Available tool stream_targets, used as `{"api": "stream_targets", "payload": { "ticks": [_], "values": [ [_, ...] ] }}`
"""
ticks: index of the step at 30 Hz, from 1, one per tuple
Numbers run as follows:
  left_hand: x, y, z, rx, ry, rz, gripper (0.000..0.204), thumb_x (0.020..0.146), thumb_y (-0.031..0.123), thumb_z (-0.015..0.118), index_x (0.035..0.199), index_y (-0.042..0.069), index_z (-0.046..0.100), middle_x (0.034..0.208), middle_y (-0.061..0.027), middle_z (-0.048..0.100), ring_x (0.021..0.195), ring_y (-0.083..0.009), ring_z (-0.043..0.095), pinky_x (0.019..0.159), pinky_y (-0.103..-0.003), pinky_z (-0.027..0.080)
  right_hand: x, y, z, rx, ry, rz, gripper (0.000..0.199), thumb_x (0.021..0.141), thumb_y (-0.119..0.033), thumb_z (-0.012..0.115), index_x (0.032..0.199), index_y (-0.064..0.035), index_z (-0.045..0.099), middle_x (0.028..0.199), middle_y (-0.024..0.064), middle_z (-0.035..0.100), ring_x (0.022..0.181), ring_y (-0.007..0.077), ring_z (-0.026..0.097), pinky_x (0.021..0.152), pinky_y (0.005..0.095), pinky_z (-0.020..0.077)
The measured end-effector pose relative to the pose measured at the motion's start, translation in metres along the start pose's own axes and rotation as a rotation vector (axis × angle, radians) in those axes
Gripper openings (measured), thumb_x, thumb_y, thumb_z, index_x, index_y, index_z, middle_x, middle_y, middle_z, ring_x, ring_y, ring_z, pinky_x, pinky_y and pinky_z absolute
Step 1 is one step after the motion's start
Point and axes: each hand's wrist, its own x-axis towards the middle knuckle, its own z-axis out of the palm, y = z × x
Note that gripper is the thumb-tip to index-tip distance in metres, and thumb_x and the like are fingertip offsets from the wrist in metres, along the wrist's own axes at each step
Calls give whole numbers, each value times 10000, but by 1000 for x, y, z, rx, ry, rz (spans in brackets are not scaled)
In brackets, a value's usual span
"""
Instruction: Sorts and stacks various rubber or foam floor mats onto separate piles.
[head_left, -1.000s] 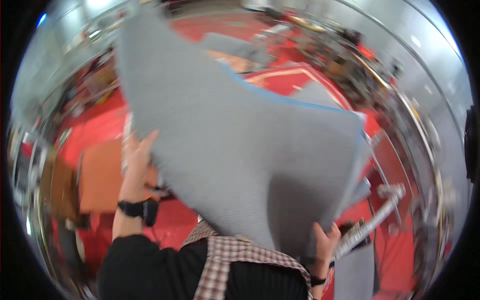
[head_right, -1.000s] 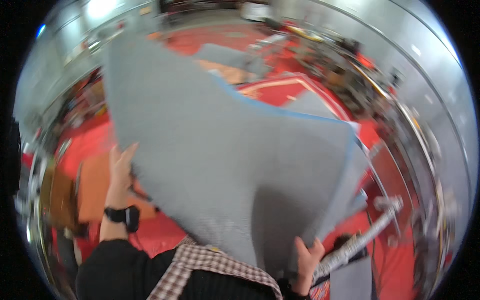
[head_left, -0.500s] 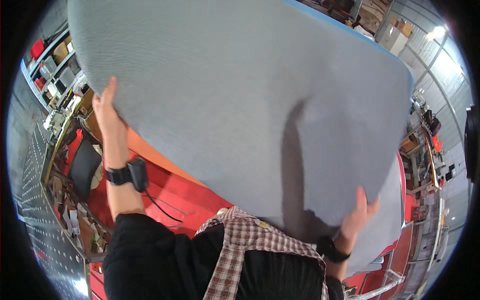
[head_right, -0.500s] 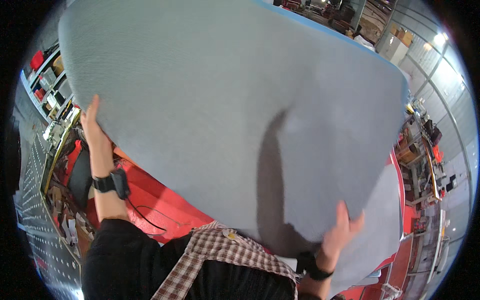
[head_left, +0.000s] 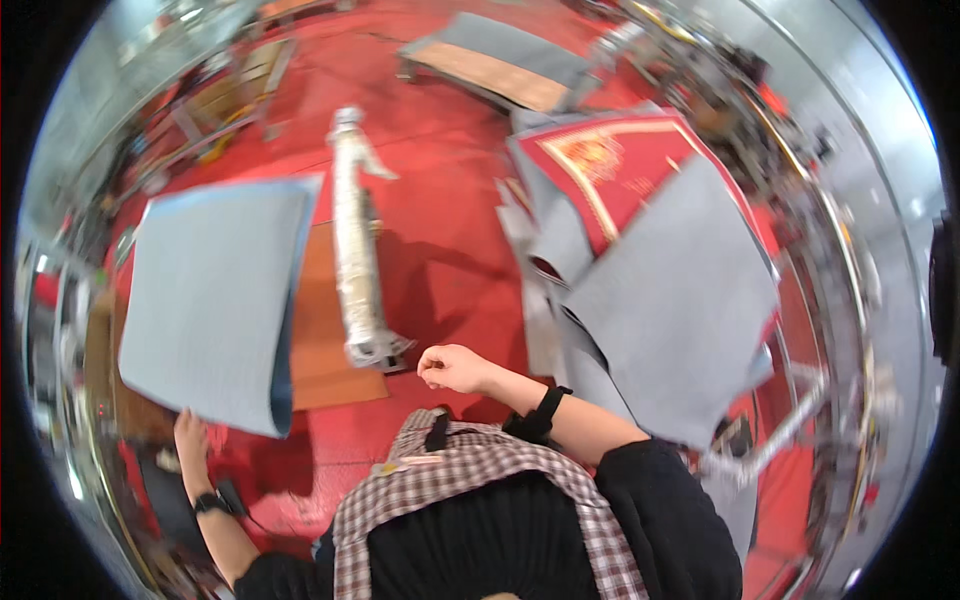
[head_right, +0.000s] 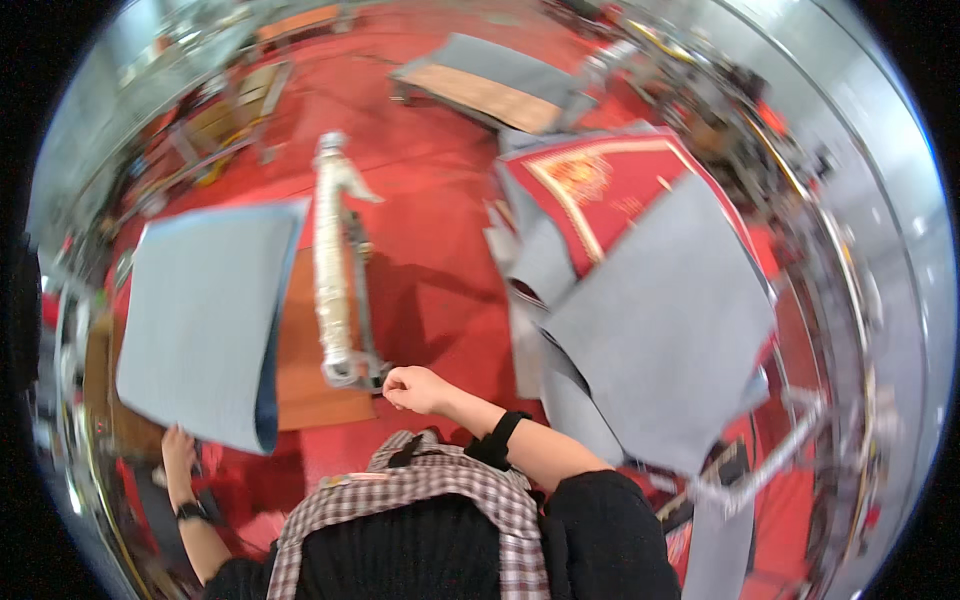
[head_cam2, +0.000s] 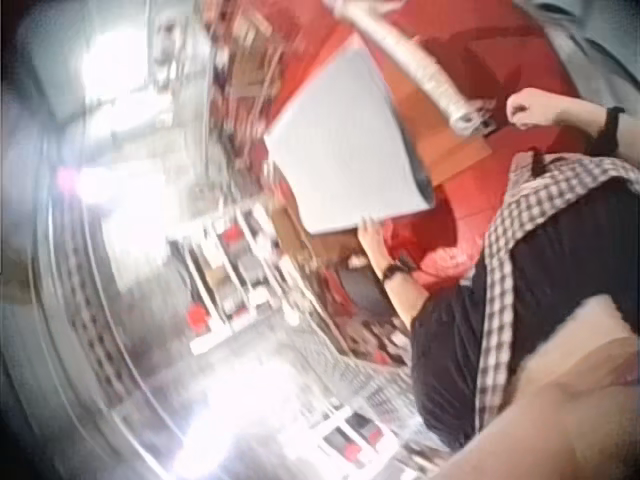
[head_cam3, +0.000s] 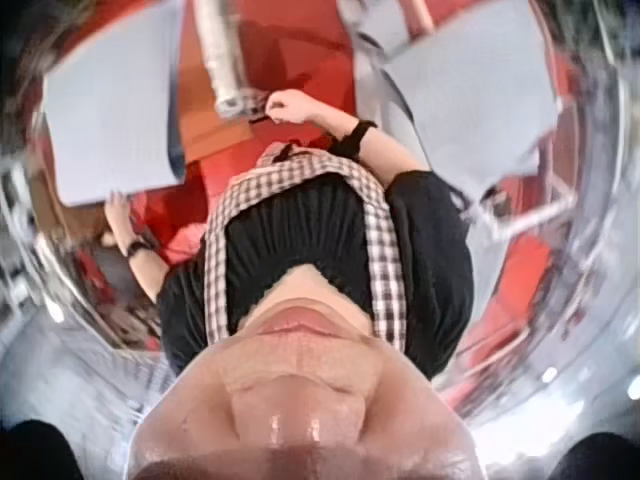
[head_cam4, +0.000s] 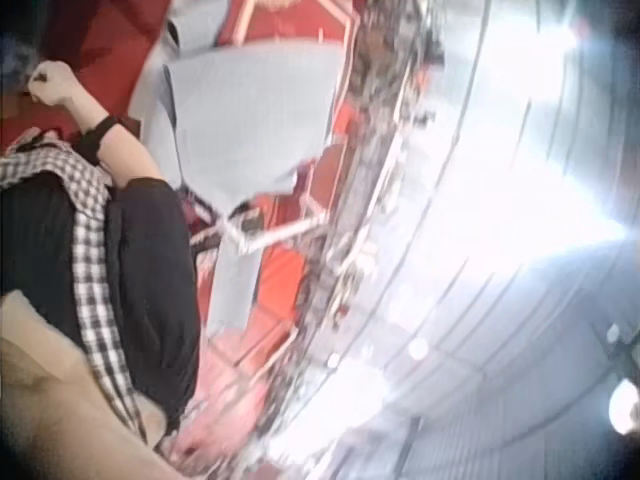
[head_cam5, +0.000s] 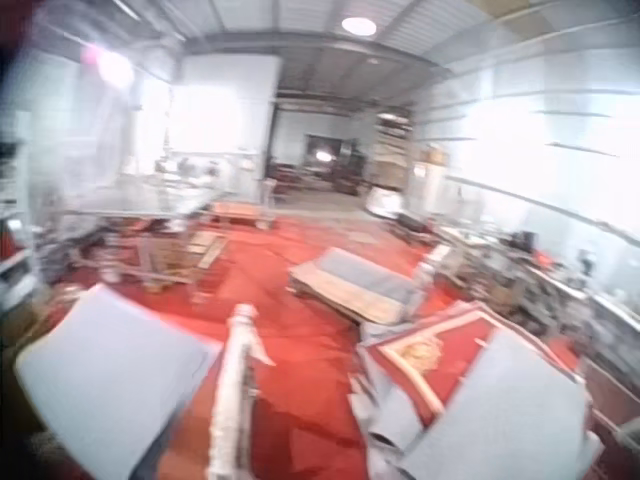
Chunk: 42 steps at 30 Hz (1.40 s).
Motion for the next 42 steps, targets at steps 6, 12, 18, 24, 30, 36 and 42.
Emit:
{"api": "stream_targets", "payload": {
  "ticks": [6, 12, 18, 24, 30, 36, 42],
  "values": [
    [-14, 93, 174, 298, 130, 207, 484, 889, 256, 516, 1316, 60, 398, 1253, -88, 490, 1087, -168, 509, 916, -289, 368, -134, 128, -95, 16, 769, 297, 224, 758, -218, 557, 862, -32, 624, 739, 123, 636, 694, 231, 619, 637, 340, 482],
    [-50, 154, 471, 291, -360, 519, 400, 911, 236, 495, 1262, 48, 465, 1180, -92, 538, 1054, -165, 522, 904, -280, 392, -287, 259, -125, 437, 1342, 551, 128, 809, -128, 539, 837, -8, 574, 656, 50, 585, 602, 117, 553, 535, 246, 448],
    [-99, 77, 736, 541, -1017, 375, 455, 880, 258, 551, 1243, 5, 447, 1140, -99, 551, 1009, -161, 542, 825, -270, 436, -315, 291, -92, 738, 1376, 556, 162, 842, -183, 546, 801, -29, 573, 649, 39, 581, 539, 106, 513, 508, 255, 426],
    [-57, -66, 890, 975, -1040, 433, 798, 726, 377, 707, 1302, -43, 348, 1213, -251, 483, 1114, -287, 498, 927, -351, 407, -340, 263, -60, 1047, 1380, 507, 151, 844, -149, 574, 902, -11, 567, 762, 47, 605, 667, 109, 574, 598, 222, 468],
    [-67, -51, 949, 1303, -1112, 19, 760, 698, 435, 715, 1218, -44, 435, 1051, -156, 563, 908, -238, 559, 679, -345, 470, -362, 229, -20, 1294, 1742, 515, 135, 861, -129, 560, 951, -30, 561, 795, 47, 607, 727, 137, 602, 660, 244, 494],
    [-93, -21, 959, 1056, -1335, -312, 427, 736, 358, 704, 925, 19, 524, 745, -29, 552, 509, -90, 430, 440, -242, 343, -264, 219, -54, 1531, 1414, 389, 479, 859, -450, 519, 1074, -22, 519, 884, 91, 603, 827, 186, 605, 719, 308, 482],
    [-172, 53, 946, 891, -1595, -143, 407, 777, 289, 659, 1013, -13, 522, 823, -60, 591, 637, -123, 552, 527, -261, 439, -211, 171, -145, 2012, 1316, -427, 851, 774, -633, 517, 1315, -5, 323, 1278, 174, 440, 1058, 301, 524, 879, 432, 431]
  ]
}}
